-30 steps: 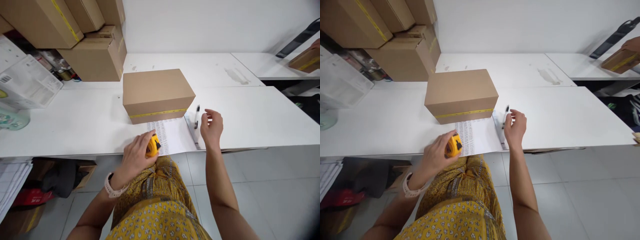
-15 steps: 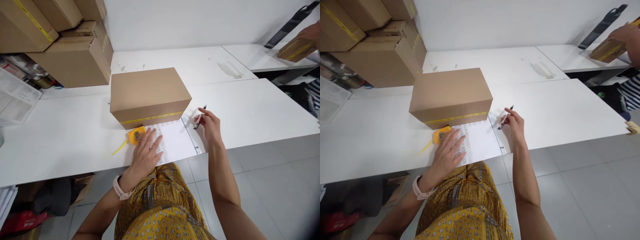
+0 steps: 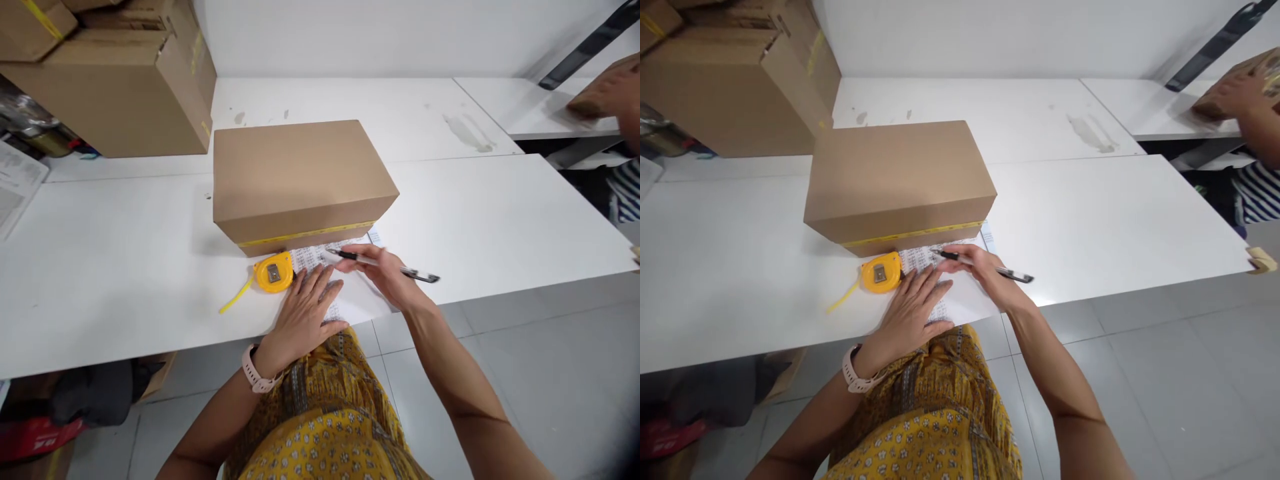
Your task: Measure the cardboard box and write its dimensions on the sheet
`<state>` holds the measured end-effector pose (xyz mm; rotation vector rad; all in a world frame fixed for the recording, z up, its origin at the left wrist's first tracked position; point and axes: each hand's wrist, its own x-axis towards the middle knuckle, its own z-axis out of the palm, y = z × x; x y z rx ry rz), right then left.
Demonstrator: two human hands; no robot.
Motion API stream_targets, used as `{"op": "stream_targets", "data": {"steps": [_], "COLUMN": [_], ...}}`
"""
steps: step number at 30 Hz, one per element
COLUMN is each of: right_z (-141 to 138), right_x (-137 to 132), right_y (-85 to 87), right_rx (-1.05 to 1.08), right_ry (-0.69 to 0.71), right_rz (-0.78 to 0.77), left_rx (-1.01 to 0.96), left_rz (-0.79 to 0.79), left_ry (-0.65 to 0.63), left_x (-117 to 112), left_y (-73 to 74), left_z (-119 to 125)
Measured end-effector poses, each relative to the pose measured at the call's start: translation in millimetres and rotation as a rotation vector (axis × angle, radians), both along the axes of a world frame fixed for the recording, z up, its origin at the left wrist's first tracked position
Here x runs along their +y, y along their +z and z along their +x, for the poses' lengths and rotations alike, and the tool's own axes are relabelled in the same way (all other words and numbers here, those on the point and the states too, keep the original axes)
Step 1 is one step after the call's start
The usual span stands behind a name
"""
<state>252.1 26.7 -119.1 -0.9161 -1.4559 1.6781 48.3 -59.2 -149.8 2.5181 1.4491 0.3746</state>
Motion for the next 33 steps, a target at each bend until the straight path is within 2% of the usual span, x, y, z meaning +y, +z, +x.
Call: {"op": "stream_targets", "data": {"steps": [2,6,9,14,17,20,26,33], "right_z": [-14,-32,-34,-30,-29,-28,-31,-31], "right_x": [15,32,33,34,35,33,30,31], "right_y": [-11.0,-29.5,-35.1,-41.7,-47.6,-49.0,-41.3,-40.8], "right_rx": [-0.068,-0.169,-0.196,-0.165,-0.211,-0.275,-0.362,-0.389], "right_ry": [-0.011,-0.177,-0.185,-0.147,-0.241,-0.305,-0.308,-0.314], "right_rz": [-0.023,0.123,0.185,0.19,0.241,0.302,0.321,0.329], "left_rx": [-0.005,-0.026,-0.041,-0.049,-0.073,-0.08,-0.072,-0.092], "left_rz": [-0.004,-0.011,-0.014,-0.014,-0.025,-0.025,-0.004,-0.011], "left_ry": [0.002,0.004,0.017,0.007,0.009,0.007,-0.001,0.005], "left_x": [0,-1,-1,-1,-1,0,0,0], "left_y": [0.1,0.4,0.3,-2.3,-3.8,-3.9,-1.9,-2.2], "left_z": [0,0,0,0,0,0,-1,-1]}}
